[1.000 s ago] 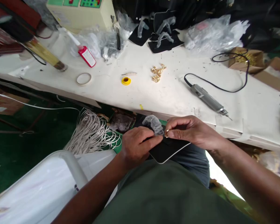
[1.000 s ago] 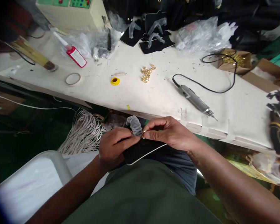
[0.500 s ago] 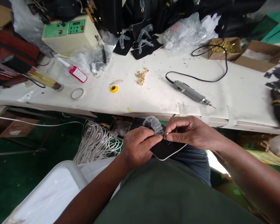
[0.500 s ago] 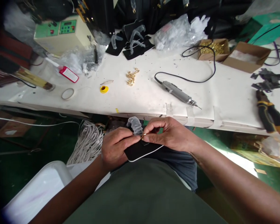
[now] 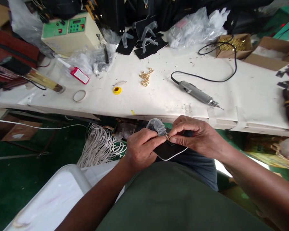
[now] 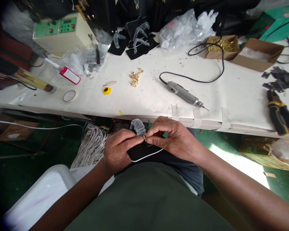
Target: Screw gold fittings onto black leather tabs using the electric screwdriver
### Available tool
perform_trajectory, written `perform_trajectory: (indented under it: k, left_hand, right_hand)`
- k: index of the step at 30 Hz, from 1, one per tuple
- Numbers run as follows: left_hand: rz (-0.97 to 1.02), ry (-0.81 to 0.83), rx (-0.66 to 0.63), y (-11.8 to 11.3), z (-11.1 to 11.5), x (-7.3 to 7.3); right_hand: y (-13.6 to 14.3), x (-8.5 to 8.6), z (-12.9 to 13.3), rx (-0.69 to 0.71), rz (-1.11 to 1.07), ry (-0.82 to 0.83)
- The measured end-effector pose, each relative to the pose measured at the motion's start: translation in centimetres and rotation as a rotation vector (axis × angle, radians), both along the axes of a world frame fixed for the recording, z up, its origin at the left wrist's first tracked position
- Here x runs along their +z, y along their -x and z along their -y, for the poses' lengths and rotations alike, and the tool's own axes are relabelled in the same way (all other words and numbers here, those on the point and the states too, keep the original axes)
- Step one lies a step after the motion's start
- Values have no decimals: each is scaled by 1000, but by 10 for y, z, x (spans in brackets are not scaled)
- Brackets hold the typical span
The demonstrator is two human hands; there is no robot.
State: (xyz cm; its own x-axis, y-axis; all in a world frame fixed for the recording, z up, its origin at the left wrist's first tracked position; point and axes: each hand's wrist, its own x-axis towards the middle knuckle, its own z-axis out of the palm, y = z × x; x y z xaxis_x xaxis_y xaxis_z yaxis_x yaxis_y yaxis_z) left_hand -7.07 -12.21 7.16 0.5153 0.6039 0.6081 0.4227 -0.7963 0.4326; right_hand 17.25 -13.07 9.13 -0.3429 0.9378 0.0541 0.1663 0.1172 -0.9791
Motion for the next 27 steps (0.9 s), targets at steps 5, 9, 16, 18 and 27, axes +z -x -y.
perform_trajectory:
  k: [5,9,16,18,27]
  left_hand:
    - [28,18,10,3,1,-4]
    - [67,52,28,5,0,-7]
    - [115,70,32,2,2,-4]
    - [122,85,35,2,3,-3]
    - [43,183,-18,0,0,7]
  right_hand:
    - [-2,4,0,54,-35,-4]
    - [-10,8,-1,192,-2,-40]
    - [-1,2,4,76,110,-284]
    - [2,0,6,57,131,-359]
    - [2,-2,9,29,151,-449]
